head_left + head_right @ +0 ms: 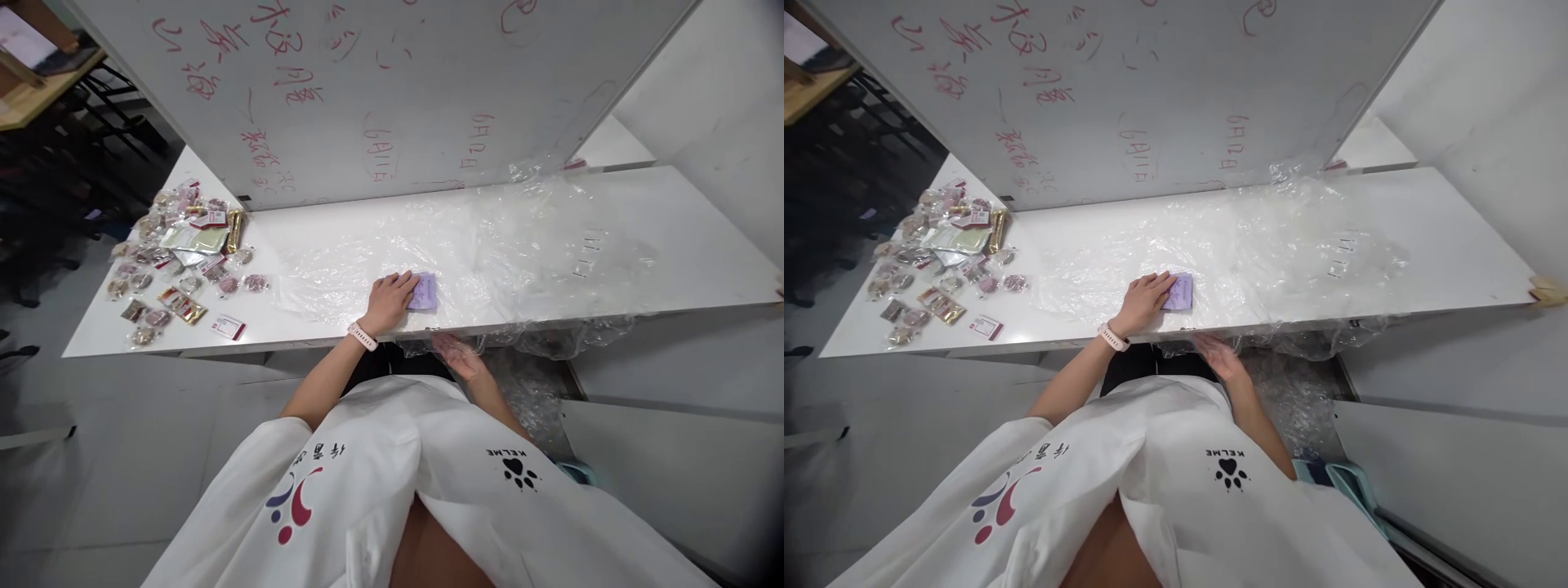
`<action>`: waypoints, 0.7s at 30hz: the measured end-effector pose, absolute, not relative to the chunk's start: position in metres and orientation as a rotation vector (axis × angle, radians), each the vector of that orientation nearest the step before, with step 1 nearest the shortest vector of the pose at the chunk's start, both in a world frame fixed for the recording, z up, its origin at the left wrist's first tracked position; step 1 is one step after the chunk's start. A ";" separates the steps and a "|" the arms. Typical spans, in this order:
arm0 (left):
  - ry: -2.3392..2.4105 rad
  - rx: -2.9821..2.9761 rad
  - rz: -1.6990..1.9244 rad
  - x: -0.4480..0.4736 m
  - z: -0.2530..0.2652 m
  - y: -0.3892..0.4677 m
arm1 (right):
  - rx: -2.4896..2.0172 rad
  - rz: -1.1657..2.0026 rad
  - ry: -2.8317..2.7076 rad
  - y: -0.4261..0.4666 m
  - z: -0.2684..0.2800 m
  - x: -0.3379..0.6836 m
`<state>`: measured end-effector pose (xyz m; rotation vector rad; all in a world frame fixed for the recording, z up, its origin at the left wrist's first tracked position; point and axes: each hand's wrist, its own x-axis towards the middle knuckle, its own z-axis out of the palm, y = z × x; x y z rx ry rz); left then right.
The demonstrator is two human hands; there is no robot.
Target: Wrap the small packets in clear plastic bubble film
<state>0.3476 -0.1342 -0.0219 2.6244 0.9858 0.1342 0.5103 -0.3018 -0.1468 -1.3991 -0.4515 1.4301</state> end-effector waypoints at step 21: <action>0.880 2.044 0.355 0.324 -0.008 -0.104 | -1.611 0.600 -1.980 -0.167 -0.057 0.532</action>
